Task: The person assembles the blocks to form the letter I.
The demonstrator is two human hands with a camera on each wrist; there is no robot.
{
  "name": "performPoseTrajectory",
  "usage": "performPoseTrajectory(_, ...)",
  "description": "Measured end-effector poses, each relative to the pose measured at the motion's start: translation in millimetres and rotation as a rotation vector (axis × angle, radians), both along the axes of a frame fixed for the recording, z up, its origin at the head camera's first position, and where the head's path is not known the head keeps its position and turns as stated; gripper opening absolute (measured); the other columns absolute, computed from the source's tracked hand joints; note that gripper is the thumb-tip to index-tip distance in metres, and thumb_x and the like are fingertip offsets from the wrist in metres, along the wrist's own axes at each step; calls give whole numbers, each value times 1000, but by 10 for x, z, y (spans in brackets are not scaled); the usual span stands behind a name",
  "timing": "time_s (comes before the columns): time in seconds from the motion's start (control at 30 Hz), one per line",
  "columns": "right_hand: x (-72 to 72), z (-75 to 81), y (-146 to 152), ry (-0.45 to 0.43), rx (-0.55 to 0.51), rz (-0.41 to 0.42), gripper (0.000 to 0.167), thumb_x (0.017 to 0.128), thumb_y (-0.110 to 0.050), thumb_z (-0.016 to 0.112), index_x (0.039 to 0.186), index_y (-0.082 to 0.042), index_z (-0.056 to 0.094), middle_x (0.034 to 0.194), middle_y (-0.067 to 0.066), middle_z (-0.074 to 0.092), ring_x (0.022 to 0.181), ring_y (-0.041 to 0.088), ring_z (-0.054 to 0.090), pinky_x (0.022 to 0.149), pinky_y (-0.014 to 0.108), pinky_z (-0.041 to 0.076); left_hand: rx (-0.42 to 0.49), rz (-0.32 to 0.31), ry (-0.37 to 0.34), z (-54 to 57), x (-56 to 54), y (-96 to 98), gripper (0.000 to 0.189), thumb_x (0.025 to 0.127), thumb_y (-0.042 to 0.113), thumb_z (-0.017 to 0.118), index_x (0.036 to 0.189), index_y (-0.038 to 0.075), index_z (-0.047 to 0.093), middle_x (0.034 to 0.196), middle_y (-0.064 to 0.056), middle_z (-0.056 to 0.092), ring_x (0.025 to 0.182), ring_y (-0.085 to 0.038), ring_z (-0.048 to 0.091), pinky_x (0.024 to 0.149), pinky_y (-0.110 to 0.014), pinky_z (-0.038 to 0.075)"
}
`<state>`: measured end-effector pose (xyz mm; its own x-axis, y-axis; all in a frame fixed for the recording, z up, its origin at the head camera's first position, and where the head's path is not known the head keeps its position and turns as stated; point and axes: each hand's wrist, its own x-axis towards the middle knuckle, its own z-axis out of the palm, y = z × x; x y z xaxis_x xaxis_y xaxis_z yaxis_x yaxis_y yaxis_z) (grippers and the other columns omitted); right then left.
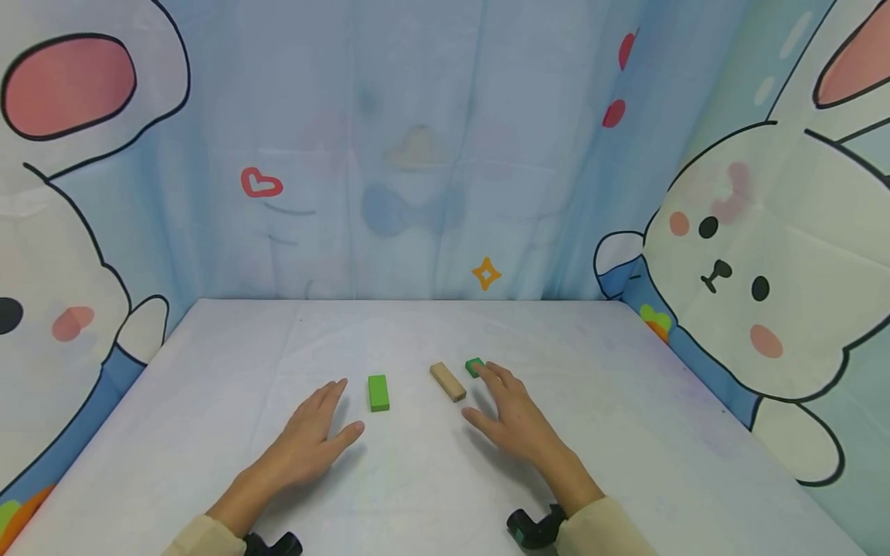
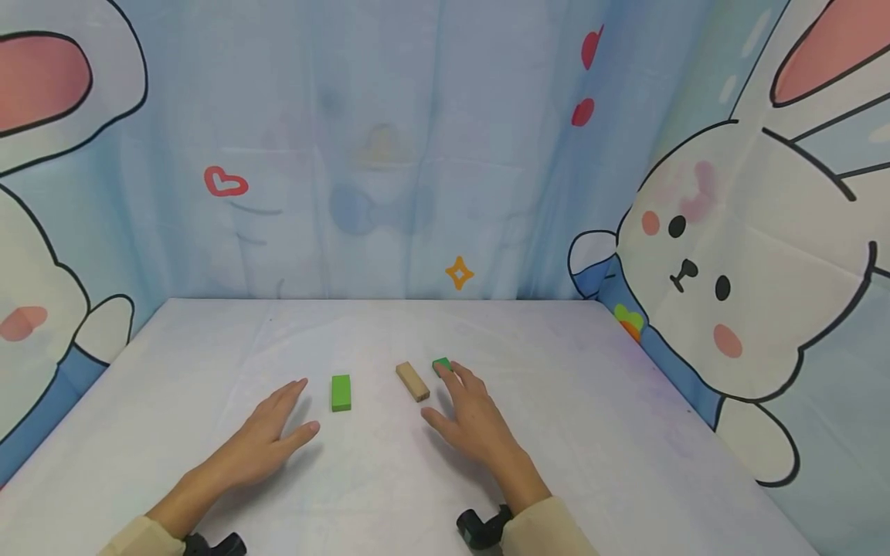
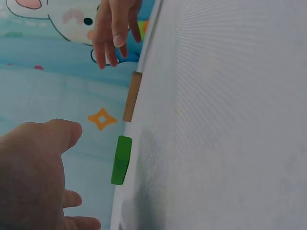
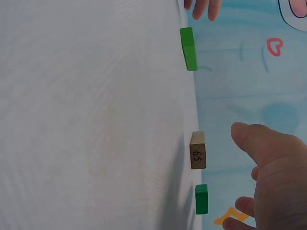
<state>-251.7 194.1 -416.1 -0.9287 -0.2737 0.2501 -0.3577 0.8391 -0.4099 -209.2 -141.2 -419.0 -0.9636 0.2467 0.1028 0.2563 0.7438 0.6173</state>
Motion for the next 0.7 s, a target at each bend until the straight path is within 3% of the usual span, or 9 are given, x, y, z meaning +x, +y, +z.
performPoseTrajectory(0.7, -59, -15, 10, -2, -16, 33, 72, 97, -34, 72, 158, -13, 40, 159, 20, 42, 147, 43, 41, 114, 63, 41, 27, 36, 7, -76, -118, 93, 80, 103, 43, 59, 162, 0, 26, 166, -28, 28, 154, -50, 25, 123, -66, 22)
